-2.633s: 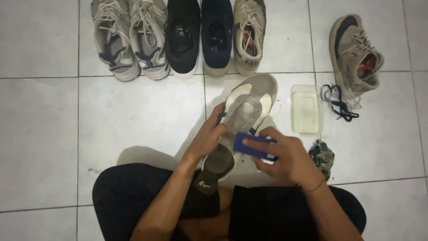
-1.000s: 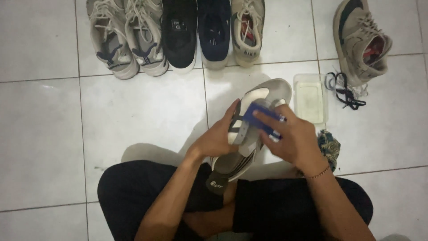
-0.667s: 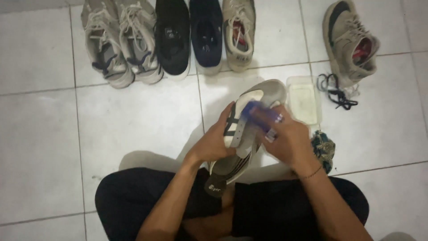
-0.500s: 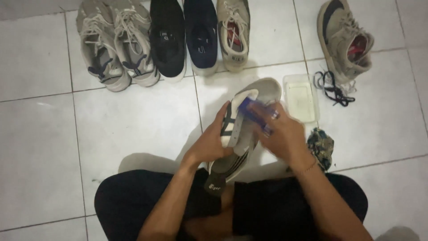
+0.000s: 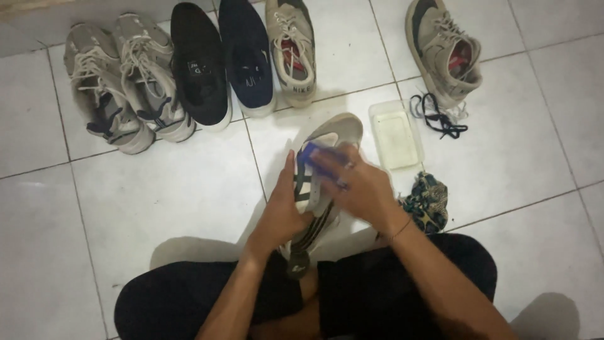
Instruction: Cleaning a white sneaker by scrubbing it with a small brush while sitting on the floor.
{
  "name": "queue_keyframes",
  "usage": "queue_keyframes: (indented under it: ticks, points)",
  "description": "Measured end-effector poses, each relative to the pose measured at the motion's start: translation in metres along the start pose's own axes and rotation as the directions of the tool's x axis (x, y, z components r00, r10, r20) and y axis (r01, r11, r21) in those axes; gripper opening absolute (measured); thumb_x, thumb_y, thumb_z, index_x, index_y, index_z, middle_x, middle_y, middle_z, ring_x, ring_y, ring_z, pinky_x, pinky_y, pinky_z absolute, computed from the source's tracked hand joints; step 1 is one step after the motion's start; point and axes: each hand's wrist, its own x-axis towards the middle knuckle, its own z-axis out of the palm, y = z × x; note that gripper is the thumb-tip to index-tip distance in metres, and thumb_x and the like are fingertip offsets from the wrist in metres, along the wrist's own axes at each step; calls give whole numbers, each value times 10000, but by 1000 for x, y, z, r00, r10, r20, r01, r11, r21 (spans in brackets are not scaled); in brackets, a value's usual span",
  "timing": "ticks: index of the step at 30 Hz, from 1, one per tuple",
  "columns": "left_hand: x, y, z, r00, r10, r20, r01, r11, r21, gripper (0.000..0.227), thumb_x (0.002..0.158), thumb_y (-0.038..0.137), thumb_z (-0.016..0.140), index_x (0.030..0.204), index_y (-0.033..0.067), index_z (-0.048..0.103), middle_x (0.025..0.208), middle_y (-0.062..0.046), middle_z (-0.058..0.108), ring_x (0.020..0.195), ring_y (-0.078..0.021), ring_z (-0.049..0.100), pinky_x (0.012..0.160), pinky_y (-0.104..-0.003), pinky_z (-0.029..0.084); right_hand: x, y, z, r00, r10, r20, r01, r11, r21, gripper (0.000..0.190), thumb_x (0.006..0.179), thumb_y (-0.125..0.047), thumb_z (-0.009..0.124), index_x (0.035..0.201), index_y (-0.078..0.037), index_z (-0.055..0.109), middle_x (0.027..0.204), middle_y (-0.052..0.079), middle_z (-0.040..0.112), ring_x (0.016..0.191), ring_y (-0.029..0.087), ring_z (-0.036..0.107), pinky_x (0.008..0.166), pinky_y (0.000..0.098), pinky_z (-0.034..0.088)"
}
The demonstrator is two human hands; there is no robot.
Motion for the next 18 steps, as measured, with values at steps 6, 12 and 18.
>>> queue_keyframes:
  ticks: [6,12,18]
  points:
    - [-1,19,12,987,-44,-155,33,997,-73,1074,786,27,693,1603,38,-3,1499,-348,303,1372,-527,385,1032,-475,575,5,-1,4,984,-74,-159,85,994,65,527,867,-471,694,1384,-465,596,1223,76,598,752,456,713,680,599,598]
    - [4,-3,24,971,-12,-237,8,1000,-17,1114,751,54,732,1603,40,15,1448,-306,358,1321,-500,450,962,-438,627,18,10,0,904,10,-428,57,988,144,531,1008,-460,542,1496,-251,551,1130,93,575,724,362,723,593,495,588]
    - [6,-20,33,961,46,-274,-33,998,52,1156,700,78,758,1595,11,30,1368,-301,422,1256,-505,503,913,-486,637,21,9,2,870,33,-492,71,979,191,546,1026,-531,481,1471,-233,586,1089,111,590,683,375,711,581,485,574]
